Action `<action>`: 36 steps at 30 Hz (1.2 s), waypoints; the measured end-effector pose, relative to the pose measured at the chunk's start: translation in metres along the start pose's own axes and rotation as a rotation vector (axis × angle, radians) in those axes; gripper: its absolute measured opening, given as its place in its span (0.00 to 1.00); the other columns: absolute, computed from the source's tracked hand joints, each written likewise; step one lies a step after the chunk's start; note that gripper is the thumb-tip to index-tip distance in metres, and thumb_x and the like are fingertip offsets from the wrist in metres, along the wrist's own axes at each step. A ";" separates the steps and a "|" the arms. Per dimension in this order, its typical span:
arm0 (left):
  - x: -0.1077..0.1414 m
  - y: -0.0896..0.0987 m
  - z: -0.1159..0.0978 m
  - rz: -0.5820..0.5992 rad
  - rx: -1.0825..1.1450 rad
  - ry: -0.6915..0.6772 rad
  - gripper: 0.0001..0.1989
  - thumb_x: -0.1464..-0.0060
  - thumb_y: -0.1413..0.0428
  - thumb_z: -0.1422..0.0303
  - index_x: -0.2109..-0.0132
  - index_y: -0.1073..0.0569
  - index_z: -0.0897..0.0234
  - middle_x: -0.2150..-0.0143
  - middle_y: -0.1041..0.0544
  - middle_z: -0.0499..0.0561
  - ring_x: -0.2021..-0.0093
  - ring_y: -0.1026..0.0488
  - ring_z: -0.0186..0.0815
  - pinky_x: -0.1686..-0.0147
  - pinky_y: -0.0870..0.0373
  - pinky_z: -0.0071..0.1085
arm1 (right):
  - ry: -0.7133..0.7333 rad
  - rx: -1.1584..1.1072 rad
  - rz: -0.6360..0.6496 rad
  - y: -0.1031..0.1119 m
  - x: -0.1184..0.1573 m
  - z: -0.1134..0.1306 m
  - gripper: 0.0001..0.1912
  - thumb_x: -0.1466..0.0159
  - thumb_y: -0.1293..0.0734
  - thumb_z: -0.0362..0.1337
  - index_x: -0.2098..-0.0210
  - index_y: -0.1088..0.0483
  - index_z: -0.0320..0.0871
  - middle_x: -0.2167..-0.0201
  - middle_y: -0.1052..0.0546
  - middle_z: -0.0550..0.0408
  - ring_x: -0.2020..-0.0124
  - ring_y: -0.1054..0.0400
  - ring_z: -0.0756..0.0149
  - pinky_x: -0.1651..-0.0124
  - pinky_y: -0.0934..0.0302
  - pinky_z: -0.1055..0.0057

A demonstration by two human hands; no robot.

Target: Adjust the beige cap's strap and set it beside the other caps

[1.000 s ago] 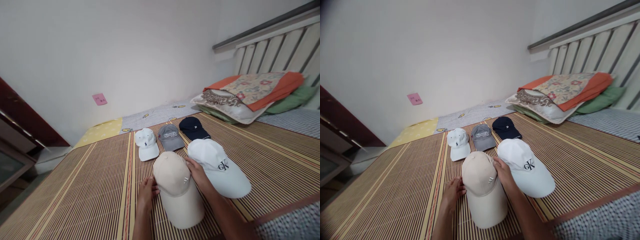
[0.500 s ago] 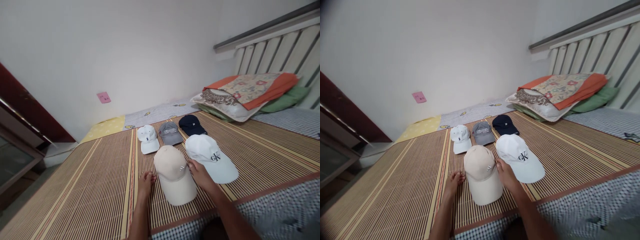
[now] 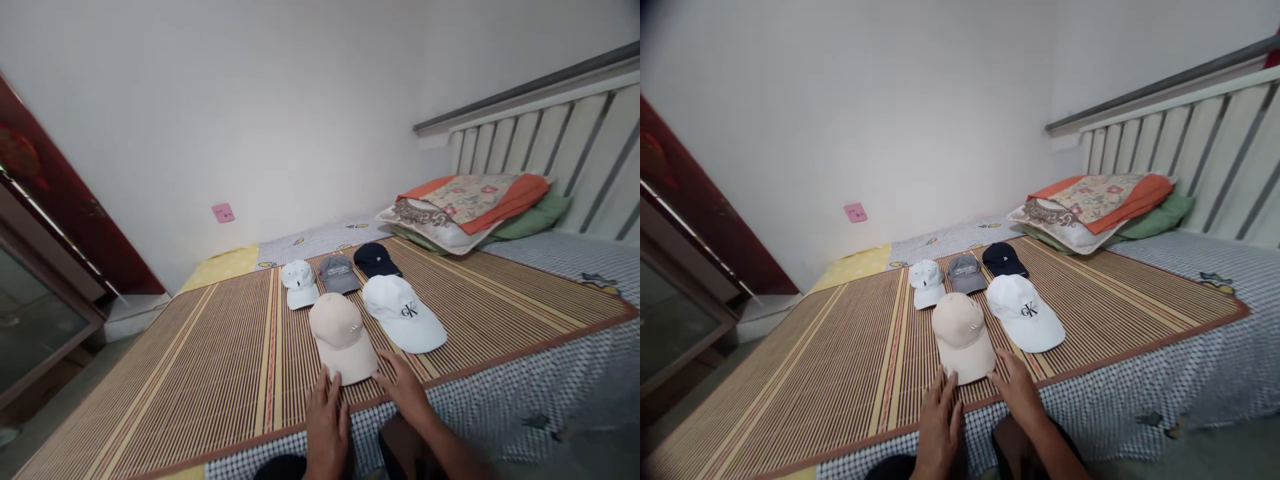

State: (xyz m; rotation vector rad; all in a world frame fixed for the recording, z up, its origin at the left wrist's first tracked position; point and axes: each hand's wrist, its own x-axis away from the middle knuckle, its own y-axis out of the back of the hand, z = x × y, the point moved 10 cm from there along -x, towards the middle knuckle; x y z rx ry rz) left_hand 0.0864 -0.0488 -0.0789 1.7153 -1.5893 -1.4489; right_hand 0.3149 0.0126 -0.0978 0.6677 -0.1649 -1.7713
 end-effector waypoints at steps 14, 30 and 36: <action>0.003 -0.008 -0.002 -0.010 -0.165 -0.014 0.30 0.32 0.52 0.67 0.27 0.46 0.44 0.25 0.42 0.50 0.27 0.42 0.46 0.31 0.45 0.60 | 0.121 -0.013 0.108 -0.017 -0.002 0.012 0.25 0.40 0.37 0.34 0.45 0.23 0.42 0.40 0.24 0.42 0.37 0.31 0.52 0.32 0.40 0.50; 0.002 -0.019 0.011 -0.052 -0.168 -0.029 0.30 0.33 0.49 0.67 0.27 0.43 0.45 0.26 0.39 0.51 0.28 0.40 0.47 0.31 0.44 0.55 | 0.188 0.004 0.146 -0.018 -0.007 0.025 0.25 0.37 0.39 0.34 0.43 0.24 0.39 0.40 0.24 0.38 0.37 0.30 0.51 0.33 0.38 0.49; 0.002 -0.015 0.007 -0.076 -0.165 -0.014 0.31 0.34 0.49 0.67 0.28 0.43 0.44 0.27 0.38 0.49 0.29 0.39 0.47 0.31 0.44 0.56 | 0.228 0.025 0.104 -0.019 -0.006 0.028 0.24 0.38 0.40 0.33 0.45 0.23 0.41 0.41 0.22 0.41 0.39 0.28 0.53 0.35 0.36 0.52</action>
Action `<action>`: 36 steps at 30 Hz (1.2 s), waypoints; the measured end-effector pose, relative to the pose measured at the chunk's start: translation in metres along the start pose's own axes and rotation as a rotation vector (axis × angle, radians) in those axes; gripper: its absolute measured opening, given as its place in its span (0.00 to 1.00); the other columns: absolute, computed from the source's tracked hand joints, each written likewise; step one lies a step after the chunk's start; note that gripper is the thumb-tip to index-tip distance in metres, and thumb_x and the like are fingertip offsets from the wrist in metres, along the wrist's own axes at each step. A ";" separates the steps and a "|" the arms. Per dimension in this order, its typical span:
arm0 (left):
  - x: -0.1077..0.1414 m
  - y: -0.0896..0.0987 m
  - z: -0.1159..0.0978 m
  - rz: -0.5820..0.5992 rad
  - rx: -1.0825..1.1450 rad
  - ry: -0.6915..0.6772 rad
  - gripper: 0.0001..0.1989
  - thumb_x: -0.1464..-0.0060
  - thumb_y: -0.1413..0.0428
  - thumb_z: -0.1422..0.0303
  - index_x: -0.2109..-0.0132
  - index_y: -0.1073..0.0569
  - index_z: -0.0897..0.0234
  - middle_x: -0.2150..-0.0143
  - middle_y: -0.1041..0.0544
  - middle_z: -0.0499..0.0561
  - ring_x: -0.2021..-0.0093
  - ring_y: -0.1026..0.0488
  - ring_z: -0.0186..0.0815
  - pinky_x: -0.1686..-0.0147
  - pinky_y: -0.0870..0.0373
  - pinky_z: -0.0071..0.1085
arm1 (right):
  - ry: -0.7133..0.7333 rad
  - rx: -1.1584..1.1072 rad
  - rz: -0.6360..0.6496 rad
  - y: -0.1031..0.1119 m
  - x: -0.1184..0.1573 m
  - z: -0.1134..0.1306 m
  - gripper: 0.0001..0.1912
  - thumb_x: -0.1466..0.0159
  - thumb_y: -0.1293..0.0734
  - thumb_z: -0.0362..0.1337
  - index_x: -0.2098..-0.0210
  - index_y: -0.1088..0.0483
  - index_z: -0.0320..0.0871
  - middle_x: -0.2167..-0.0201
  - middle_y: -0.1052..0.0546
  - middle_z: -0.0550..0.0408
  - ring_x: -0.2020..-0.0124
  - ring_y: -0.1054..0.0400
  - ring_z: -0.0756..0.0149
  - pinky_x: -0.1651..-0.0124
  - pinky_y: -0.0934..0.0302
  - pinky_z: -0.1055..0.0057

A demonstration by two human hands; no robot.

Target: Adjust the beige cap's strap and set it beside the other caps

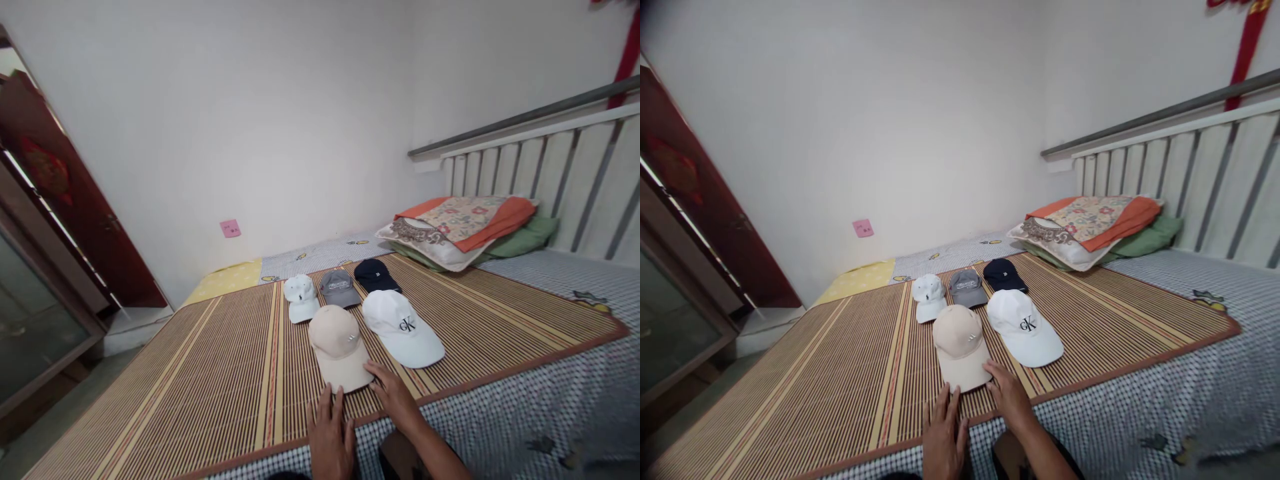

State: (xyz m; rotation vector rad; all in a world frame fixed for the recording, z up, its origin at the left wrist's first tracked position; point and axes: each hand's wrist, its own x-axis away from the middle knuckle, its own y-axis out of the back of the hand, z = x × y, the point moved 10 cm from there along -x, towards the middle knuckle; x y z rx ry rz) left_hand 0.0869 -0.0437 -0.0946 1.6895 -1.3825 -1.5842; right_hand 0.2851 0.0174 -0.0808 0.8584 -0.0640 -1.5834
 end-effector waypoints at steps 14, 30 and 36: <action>-0.001 0.009 -0.008 -0.041 0.011 0.050 0.29 0.35 0.52 0.70 0.29 0.37 0.47 0.27 0.37 0.51 0.30 0.37 0.46 0.30 0.49 0.57 | -0.147 0.276 -0.539 0.128 0.031 -0.083 0.21 0.37 0.40 0.42 0.50 0.28 0.38 0.46 0.26 0.32 0.41 0.33 0.37 0.39 0.40 0.36; -0.001 0.009 -0.007 -0.061 0.019 0.063 0.28 0.35 0.50 0.69 0.30 0.36 0.48 0.28 0.36 0.51 0.30 0.37 0.46 0.29 0.51 0.56 | -0.118 0.194 -0.493 0.110 0.026 -0.091 0.20 0.34 0.45 0.39 0.51 0.26 0.39 0.43 0.25 0.36 0.40 0.30 0.47 0.37 0.35 0.43; -0.001 0.010 -0.009 -0.066 -0.005 0.045 0.28 0.34 0.51 0.68 0.29 0.38 0.45 0.27 0.36 0.49 0.30 0.37 0.46 0.29 0.50 0.56 | -0.120 0.161 -0.481 0.104 0.025 -0.088 0.19 0.34 0.44 0.39 0.52 0.26 0.41 0.44 0.24 0.38 0.40 0.29 0.49 0.37 0.35 0.45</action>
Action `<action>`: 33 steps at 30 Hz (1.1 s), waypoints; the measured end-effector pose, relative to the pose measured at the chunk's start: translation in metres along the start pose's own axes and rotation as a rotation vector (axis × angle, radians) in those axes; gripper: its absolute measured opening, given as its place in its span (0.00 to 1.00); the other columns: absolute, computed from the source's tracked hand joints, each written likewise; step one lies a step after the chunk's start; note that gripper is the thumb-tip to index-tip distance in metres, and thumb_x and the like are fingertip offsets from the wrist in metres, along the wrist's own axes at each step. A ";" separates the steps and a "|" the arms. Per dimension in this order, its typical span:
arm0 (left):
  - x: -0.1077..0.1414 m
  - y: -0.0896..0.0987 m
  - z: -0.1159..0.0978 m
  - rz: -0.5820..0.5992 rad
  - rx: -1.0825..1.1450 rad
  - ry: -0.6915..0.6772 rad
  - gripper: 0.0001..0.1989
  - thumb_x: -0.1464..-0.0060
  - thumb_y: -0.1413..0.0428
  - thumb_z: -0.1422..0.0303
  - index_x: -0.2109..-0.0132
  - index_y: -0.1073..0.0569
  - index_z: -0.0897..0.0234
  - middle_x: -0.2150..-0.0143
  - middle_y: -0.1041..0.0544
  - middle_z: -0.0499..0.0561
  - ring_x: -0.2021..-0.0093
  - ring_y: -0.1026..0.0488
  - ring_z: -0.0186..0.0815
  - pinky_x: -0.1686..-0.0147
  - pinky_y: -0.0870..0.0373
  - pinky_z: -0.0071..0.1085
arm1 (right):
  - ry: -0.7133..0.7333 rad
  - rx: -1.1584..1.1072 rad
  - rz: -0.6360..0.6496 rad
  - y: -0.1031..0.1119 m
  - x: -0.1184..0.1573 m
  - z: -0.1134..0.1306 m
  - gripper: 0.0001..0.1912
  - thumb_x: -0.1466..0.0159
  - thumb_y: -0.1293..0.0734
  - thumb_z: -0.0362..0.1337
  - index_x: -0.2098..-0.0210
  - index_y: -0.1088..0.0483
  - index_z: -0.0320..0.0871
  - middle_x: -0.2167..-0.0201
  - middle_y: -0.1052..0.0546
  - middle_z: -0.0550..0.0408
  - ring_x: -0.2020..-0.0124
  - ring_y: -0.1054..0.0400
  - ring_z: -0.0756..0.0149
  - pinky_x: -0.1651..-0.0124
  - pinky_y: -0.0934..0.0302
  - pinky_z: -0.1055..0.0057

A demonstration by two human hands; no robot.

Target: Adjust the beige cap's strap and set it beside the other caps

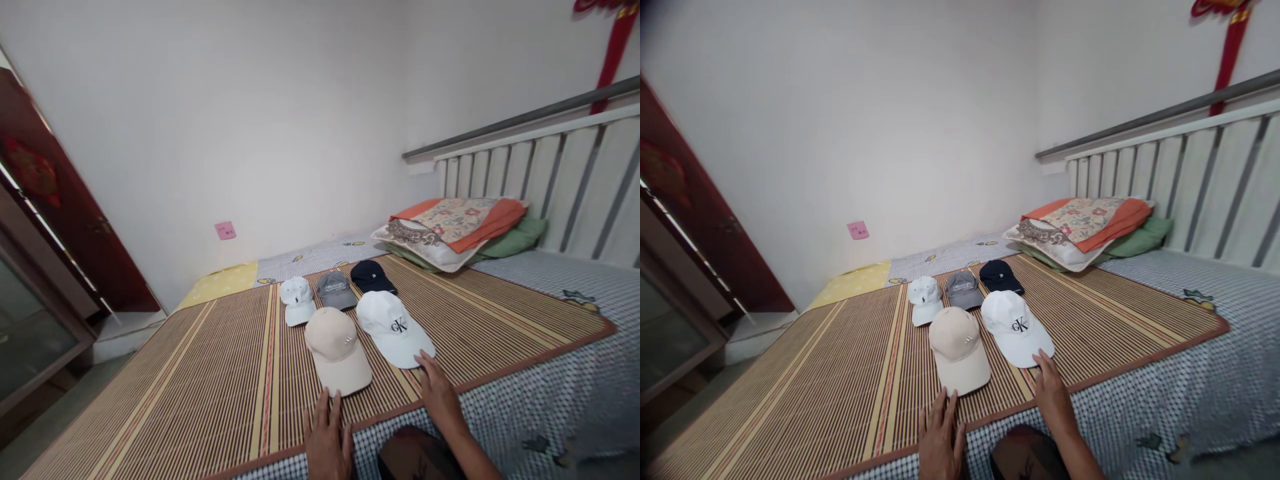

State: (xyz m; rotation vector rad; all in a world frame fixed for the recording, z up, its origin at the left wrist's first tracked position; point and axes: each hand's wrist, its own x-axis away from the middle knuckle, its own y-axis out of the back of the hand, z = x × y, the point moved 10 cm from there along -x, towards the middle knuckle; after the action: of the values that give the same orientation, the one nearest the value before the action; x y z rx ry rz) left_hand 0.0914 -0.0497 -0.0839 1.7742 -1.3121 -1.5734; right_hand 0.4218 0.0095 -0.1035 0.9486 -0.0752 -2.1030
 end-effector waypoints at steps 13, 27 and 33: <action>0.001 -0.013 0.011 0.116 0.014 -0.005 0.30 0.32 0.52 0.65 0.27 0.47 0.39 0.25 0.40 0.46 0.28 0.40 0.45 0.31 0.45 0.60 | -0.029 -0.002 0.023 -0.007 0.005 -0.009 0.21 0.33 0.46 0.38 0.48 0.28 0.38 0.41 0.27 0.36 0.38 0.32 0.47 0.37 0.36 0.45; 0.003 -0.002 0.005 0.121 0.101 0.005 0.28 0.33 0.51 0.65 0.28 0.40 0.47 0.26 0.39 0.51 0.27 0.43 0.45 0.29 0.51 0.58 | -0.069 -0.058 -0.021 0.004 0.015 -0.010 0.24 0.35 0.45 0.39 0.46 0.28 0.37 0.39 0.28 0.35 0.36 0.34 0.47 0.33 0.42 0.44; 0.002 0.004 0.004 0.170 0.126 0.026 0.27 0.34 0.51 0.66 0.29 0.37 0.50 0.27 0.37 0.51 0.27 0.43 0.44 0.28 0.53 0.54 | -0.103 -0.105 -0.038 0.012 0.021 -0.006 0.24 0.37 0.44 0.41 0.48 0.28 0.36 0.41 0.27 0.33 0.37 0.35 0.44 0.32 0.44 0.42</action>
State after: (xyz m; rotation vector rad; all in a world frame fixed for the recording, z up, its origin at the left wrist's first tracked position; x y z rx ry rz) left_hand 0.0856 -0.0519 -0.0827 1.6989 -1.5356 -1.3999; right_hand 0.4247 -0.0115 -0.1161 0.7852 0.0013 -2.1675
